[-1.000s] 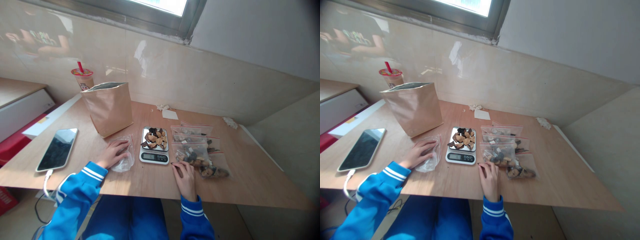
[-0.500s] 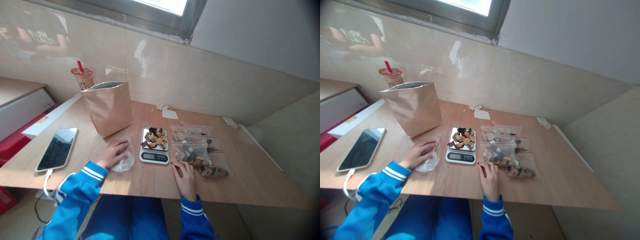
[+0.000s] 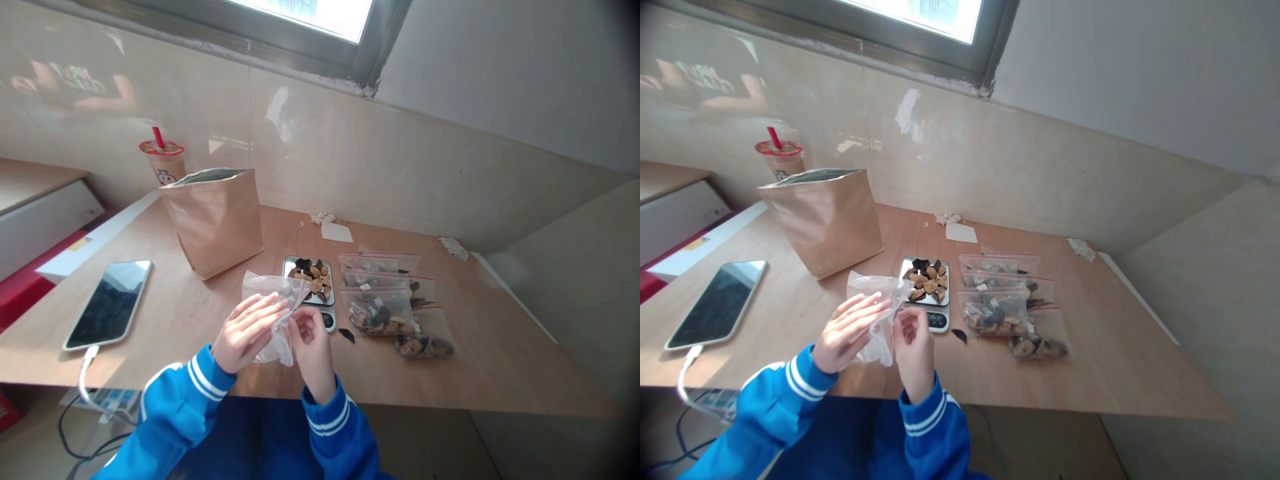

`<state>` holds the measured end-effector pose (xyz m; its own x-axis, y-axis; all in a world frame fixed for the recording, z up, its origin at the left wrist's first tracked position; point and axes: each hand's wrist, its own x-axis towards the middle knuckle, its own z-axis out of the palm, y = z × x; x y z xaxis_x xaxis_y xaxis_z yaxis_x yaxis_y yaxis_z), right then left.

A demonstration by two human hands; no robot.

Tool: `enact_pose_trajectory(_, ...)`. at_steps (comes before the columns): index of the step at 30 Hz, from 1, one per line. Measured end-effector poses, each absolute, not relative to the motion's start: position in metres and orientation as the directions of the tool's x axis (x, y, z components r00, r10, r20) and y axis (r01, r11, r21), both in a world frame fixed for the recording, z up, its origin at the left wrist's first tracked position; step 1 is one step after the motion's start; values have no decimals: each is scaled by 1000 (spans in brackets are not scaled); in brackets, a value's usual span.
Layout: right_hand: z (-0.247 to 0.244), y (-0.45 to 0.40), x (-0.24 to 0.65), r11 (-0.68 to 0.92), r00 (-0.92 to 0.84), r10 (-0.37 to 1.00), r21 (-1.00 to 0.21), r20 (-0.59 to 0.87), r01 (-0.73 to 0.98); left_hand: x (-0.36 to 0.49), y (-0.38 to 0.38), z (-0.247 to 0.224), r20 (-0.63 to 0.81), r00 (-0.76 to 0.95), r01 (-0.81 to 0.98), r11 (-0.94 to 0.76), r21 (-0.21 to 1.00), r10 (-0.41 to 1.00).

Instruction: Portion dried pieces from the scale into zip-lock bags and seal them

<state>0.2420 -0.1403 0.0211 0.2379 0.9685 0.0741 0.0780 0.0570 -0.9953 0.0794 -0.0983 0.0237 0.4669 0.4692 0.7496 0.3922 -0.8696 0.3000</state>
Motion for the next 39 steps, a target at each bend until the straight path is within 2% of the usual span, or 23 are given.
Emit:
enact_pose_trajectory(4, 21, -131, 255, 21, 262, 965, -994, -8, -109, 77, -96, 29, 788, 336, 396, -837, 378, 516)
enact_pose_trajectory(9, 33, -131, 245, 79, 116, 991, -985, 62, -150, 83, -95, 31, 785, 358, 329, -855, 401, 506)
enact_pose_trajectory(12, 31, -126, 240, 118, 173, 981, -979, 89, -165, 82, -98, 24, 800, 300, 298, -848, 439, 519)
enact_pose_trajectory(15, 28, -119, 252, 160, 281, 949, -986, 141, -44, 78, -96, 14, 810, 165, 316, -808, 497, 563)
enact_pose_trajectory(17, 30, -116, 265, 222, 235, 937, -960, 258, 168, 78, -92, 10, 780, 39, 327, -745, 581, 625)
enact_pose_trajectory(18, 32, -114, 273, 259, 186, 926, -912, 328, 320, 80, -88, 9, 751, -38, 319, -704, 634, 659)
enact_pose_trajectory(20, 34, -110, 288, 285, 91, 898, -726, 430, 626, 88, -81, 11, 669, -211, 275, -613, 740, 713)
enact_pose_trajectory(21, 34, -108, 294, 263, 62, 890, -620, 451, 740, 92, -77, 12, 623, -284, 245, -573, 782, 728)
enact_pose_trajectory(23, 29, -100, 306, 201, 31, 896, -465, 444, 862, 101, -69, 14, 537, -374, 204, -498, 843, 756)
enact_pose_trajectory(25, 19, -92, 314, 182, 5, 906, -401, 423, 898, 106, -63, 13, 481, -399, 211, -433, 876, 780)
enact_pose_trajectory(28, 5, -81, 322, 215, -44, 916, -395, 399, 893, 106, -61, 5, 475, -386, 284, -388, 877, 791)
enact_pose_trajectory(33, -3, -77, 328, 269, -70, 900, -421, 430, 866, 101, -65, -7, 600, -296, 402, -472, 784, 744)
enact_pose_trajectory(39, 4, -75, 334, 325, -157, 888, -349, 432, 879, 100, -67, -10, 555, -272, 377, -444, 813, 786)
